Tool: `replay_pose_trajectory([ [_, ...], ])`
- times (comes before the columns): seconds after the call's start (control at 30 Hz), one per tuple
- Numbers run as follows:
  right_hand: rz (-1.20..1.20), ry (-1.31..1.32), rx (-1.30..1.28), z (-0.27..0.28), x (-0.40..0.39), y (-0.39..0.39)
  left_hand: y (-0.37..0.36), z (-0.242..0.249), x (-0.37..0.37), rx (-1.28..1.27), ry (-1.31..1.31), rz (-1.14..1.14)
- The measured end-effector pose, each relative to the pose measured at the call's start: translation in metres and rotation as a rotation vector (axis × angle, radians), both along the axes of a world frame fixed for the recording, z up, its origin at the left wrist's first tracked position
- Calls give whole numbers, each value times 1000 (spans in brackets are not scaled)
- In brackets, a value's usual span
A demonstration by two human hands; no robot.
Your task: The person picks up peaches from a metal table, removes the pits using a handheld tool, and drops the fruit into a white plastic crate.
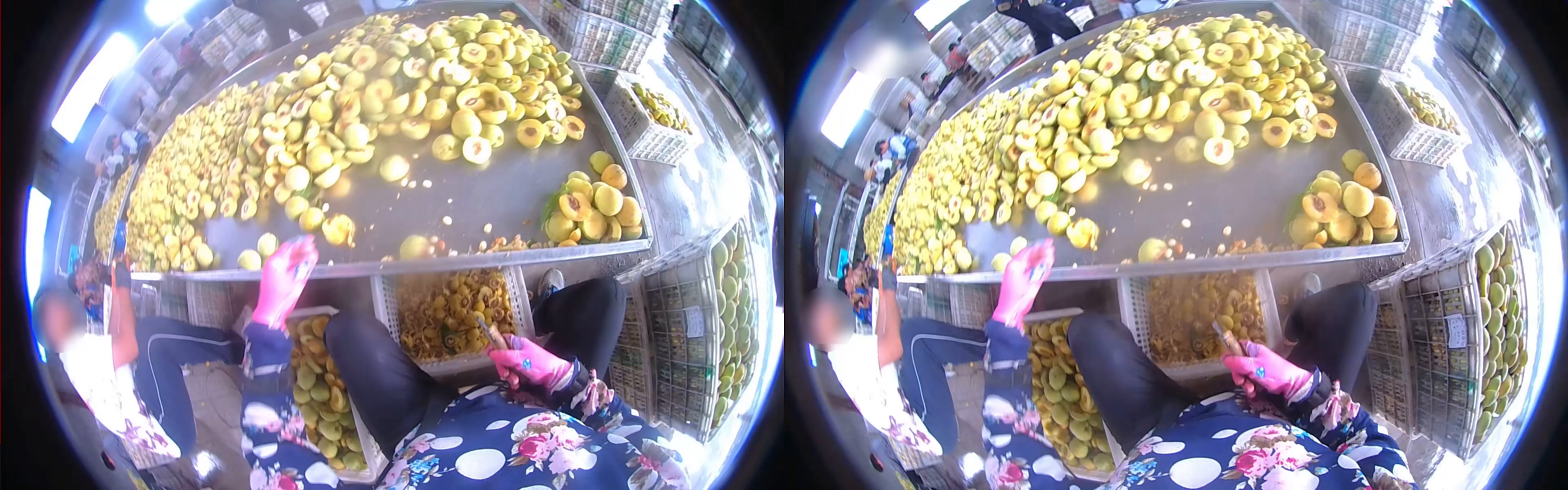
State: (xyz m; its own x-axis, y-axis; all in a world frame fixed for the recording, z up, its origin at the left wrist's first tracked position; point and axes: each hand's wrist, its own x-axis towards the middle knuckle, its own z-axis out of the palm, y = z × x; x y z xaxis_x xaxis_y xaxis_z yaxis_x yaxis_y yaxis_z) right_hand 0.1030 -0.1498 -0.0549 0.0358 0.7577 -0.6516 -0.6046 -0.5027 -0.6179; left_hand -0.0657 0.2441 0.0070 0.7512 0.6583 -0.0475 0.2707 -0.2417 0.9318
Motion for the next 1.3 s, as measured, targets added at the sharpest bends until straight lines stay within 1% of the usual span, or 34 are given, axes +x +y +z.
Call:
replay_pose_trajectory([
  [0.03,-18,13,24,1,3,-3,12,-1,40,162,70,-67],
  [0.07,-29,21,40,3,6,-6,24,-16,76,146,-87,-131],
  [0.1,-37,29,55,5,10,-9,31,-24,111,98,-15,-106],
  [0.13,-57,50,30,11,15,-10,28,-29,143,134,6,-82],
  [0.17,-69,55,28,18,19,-12,29,-36,172,295,97,-64],
  [0.2,-82,58,26,22,25,-14,35,-50,194,443,184,-43],
  [0.23,-94,61,22,24,30,-16,43,-73,216,555,216,-8],
  [0.3,-123,81,22,19,36,-19,27,-71,240,546,397,-76],
  [0.33,-126,83,16,12,36,-20,30,-84,245,723,416,-106],
  [0.4,-98,93,26,12,39,-15,24,-80,249,401,264,-167],
  [0.43,-74,85,27,12,40,-14,16,-70,248,237,194,-195],
  [0.47,-50,79,28,11,40,-13,8,-57,244,10,151,-242],
  [0.57,-5,64,65,13,40,-11,-7,-41,222,-881,-192,-283],
  [0.63,36,35,102,21,42,-7,-30,-18,200,-1083,-264,-339],
  [0.67,16,20,129,26,41,-4,-45,-8,189,-1184,-304,-366],
  [0.77,-8,-62,233,32,39,4,-85,3,165,-1234,-363,-282],
  [0.8,-26,-108,256,41,41,10,-96,3,156,-1235,-418,-290],
  [0.9,-89,-160,266,59,41,20,-133,7,137,-1296,-531,-210],
  [0.93,-88,-169,271,63,41,22,-143,7,132,-1343,-591,-216],
  [1.03,-102,-183,303,69,35,26,-175,12,124,-1476,-630,-100],
  [1.17,-196,-163,427,67,22,31,-210,5,122,-1302,-554,28],
  [1.2,-221,-173,453,66,22,32,-212,-2,117,-1300,-524,-114],
  [1.23,-245,-184,482,66,22,34,-215,-2,114,-1303,-543,-154],
  [1.3,-227,-313,408,58,21,31,-221,1,109,-1309,-573,-233],
])
